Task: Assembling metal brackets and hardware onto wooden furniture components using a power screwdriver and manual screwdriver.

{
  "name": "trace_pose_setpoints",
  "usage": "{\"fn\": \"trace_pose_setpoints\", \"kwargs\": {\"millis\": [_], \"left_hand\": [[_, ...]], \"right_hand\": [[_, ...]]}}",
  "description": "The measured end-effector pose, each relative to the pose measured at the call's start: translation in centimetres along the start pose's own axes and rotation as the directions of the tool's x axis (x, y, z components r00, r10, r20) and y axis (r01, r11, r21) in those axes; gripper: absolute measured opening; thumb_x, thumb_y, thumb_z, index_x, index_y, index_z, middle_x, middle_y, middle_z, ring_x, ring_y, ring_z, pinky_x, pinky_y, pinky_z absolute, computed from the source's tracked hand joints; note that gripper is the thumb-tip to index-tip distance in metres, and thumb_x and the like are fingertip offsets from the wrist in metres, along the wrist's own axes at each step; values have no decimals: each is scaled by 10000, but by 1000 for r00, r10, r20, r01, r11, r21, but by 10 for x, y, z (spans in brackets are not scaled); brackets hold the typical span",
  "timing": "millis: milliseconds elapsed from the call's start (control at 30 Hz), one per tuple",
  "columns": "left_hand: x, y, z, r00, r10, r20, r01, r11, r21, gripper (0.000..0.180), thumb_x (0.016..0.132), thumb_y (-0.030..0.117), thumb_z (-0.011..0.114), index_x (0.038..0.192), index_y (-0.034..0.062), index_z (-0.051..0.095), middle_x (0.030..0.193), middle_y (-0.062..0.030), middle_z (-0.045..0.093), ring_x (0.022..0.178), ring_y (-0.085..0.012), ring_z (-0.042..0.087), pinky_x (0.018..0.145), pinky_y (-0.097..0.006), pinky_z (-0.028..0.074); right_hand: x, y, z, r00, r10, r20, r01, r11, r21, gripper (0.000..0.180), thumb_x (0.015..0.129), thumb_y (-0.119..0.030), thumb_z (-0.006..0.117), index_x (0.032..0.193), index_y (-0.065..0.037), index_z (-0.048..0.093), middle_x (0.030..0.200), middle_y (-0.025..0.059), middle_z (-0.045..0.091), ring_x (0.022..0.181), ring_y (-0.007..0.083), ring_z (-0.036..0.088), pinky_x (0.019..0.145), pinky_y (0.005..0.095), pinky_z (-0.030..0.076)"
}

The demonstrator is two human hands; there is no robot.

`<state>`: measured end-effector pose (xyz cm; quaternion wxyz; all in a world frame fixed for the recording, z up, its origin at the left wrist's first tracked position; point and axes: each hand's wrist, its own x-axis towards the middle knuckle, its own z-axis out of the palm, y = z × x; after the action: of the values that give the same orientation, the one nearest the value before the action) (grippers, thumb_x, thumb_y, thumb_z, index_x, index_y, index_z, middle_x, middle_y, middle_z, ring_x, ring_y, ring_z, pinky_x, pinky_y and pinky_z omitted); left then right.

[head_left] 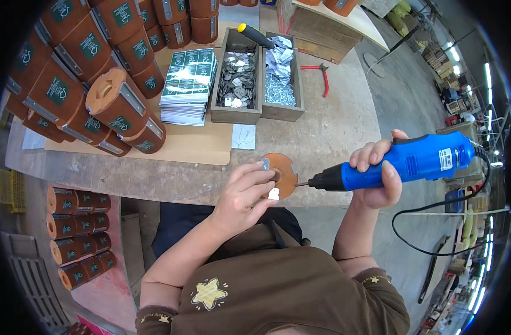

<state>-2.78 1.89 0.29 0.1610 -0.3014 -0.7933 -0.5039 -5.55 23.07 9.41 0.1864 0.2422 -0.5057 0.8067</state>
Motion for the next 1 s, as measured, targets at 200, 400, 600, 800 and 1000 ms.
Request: {"fn": "trace_pose_setpoints", "kwargs": {"millis": [200, 400, 600, 800, 1000], "left_hand": [[0, 4, 2, 1000, 13, -23, -13, 1000, -4, 265, 590, 40, 698, 837, -4, 611, 957, -112, 595, 1017, -321, 493, 846, -388, 412], [0, 5, 3, 999, 40, -24, -40, 999, 2, 263, 591, 33, 691, 838, -6, 611, 959, -114, 595, 1022, -324, 491, 861, -391, 404], [-2, 8, 3, 999, 18, -31, -17, 999, 32, 288, 576, 22, 682, 858, 13, 622, 975, -105, 594, 1028, -324, 488, 873, -400, 393], [1, 8, 3, 1000, 1, 3, -1, 999, 38, 289, 582, 28, 687, 864, 31, 627, 983, -102, 589, 1020, -325, 487, 876, -403, 386], [-1, 5, 3, 1000, 11, 11, -12, 999, 50, 284, 591, 42, 697, 865, 28, 626, 989, -122, 578, 1012, -337, 484, 869, -411, 389]], "right_hand": [[2, -8, -15, 999, -29, -43, 30, 999, 18, 509, 743, -145, 473, 1198, 9, 305, 772, 80, 471, 623, 168, 475, 596, 328, 427], [12, -10, -40, 955, 195, -221, -229, 963, -140, 479, 732, -138, 493, 1156, 28, 343, 714, 84, 481, 590, 173, 490, 564, 330, 432], [12, 53, -109, 652, 528, -545, -742, 592, -314, 310, 664, -76, 616, 905, 0, 438, 648, 82, 526, 485, 163, 532, 431, 298, 453], [0, 99, -144, 627, 438, -644, -753, 129, -645, 535, 644, -203, 638, 1077, 50, 451, 860, 160, 566, 760, 262, 578, 681, 356, 474], [11, 104, -124, 687, 424, -590, -473, -355, -806, 670, 683, -314, 617, 1195, 46, 376, 1084, 288, 500, 999, 374, 513, 880, 382, 394]]}}
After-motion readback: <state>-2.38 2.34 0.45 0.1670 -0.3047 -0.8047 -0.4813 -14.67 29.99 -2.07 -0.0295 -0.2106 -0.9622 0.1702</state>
